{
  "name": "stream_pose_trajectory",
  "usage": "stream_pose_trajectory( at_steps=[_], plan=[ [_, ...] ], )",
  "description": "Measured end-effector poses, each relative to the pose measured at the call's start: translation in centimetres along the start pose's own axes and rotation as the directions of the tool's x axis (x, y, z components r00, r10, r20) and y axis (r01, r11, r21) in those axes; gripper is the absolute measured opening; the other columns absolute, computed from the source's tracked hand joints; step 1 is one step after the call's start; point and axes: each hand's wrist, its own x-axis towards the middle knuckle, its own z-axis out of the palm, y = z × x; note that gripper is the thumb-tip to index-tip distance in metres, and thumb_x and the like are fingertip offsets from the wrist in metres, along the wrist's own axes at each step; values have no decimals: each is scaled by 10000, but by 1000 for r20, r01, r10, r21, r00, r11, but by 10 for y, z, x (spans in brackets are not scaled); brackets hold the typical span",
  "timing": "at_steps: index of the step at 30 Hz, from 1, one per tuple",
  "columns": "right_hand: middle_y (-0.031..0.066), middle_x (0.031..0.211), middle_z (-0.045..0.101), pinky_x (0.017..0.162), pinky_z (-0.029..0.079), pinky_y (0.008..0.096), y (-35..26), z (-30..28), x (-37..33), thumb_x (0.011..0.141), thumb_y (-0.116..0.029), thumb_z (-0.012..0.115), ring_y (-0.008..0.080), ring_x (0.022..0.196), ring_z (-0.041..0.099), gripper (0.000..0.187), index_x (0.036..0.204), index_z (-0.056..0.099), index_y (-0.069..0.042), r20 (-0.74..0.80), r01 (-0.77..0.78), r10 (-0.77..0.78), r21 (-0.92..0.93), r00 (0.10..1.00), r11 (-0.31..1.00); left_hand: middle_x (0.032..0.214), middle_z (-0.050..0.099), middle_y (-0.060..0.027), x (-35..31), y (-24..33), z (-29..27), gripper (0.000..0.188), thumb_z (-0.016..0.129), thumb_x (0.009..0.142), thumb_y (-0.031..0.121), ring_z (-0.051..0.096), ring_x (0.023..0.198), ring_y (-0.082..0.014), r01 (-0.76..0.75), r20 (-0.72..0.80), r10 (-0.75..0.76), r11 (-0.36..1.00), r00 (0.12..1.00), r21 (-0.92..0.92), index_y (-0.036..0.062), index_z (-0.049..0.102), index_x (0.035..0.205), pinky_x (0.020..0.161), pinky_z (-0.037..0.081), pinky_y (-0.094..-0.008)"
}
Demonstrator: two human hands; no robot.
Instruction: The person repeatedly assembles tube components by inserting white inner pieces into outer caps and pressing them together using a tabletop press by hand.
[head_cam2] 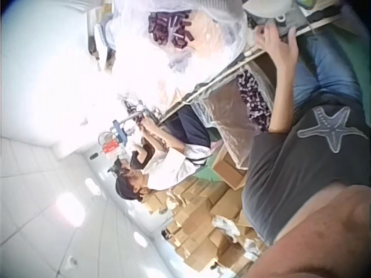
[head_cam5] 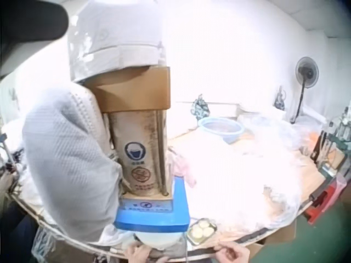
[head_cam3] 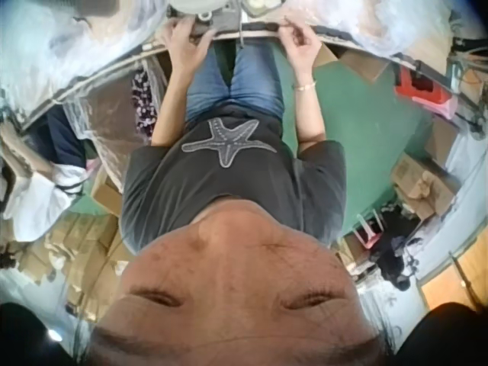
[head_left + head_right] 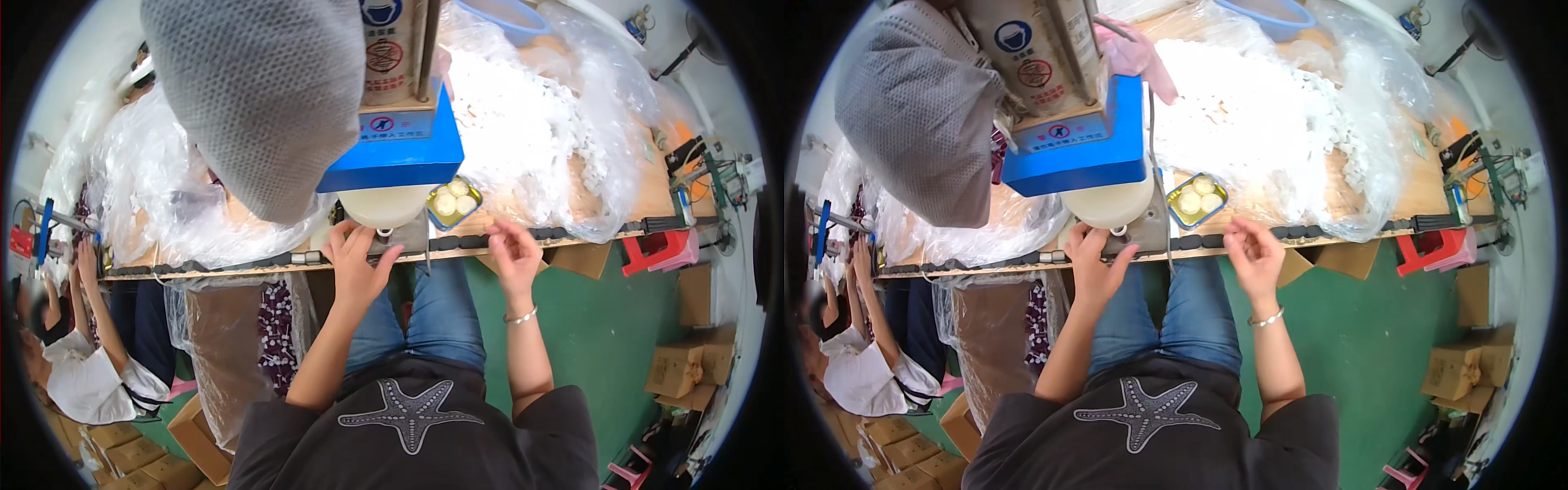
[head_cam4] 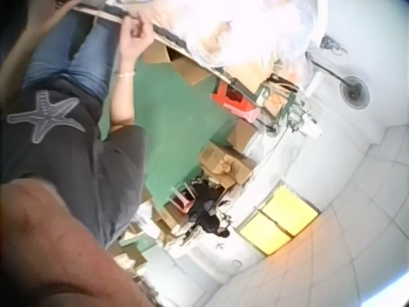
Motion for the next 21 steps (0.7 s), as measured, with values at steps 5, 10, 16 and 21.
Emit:
stream_pose_trajectory(
  at_steps=[5,10,16,21],
  plan=[
    [76,909,674,661,489,212,2,-13,63,868,11,654,75,717,596,191,1058,661,30,34,109,-103,-378,994,920,1021,663,-80,10,-10,7,350,773,748,123,573,967,-227,43,-29,-52,968,998,-247,25,648,1060,875,380,-356],
    [103,929,669,718,518,312,-2,-9,122,787,69,630,222,806,633,214,980,683,-8,240,389,-314,-693,918,607,878,685,-114,11,-4,-43,229,748,795,78,665,811,-216,301,153,-262,759,953,-578,17,671,1001,770,505,-294],
    [122,956,661,803,523,394,16,-22,154,756,53,570,305,965,605,233,940,689,-26,512,519,-107,-803,852,294,871,671,-224,-71,-108,-168,258,775,739,228,648,817,-399,285,580,-618,774,530,565,12,674,837,731,514,-461],
    [124,948,639,794,519,397,3,-12,150,752,0,623,324,885,623,218,963,675,-21,455,444,24,-878,890,180,840,653,-246,-143,-181,-197,262,755,772,262,644,830,-411,328,406,-780,586,476,741,14,677,792,724,505,-489]
  ],
)
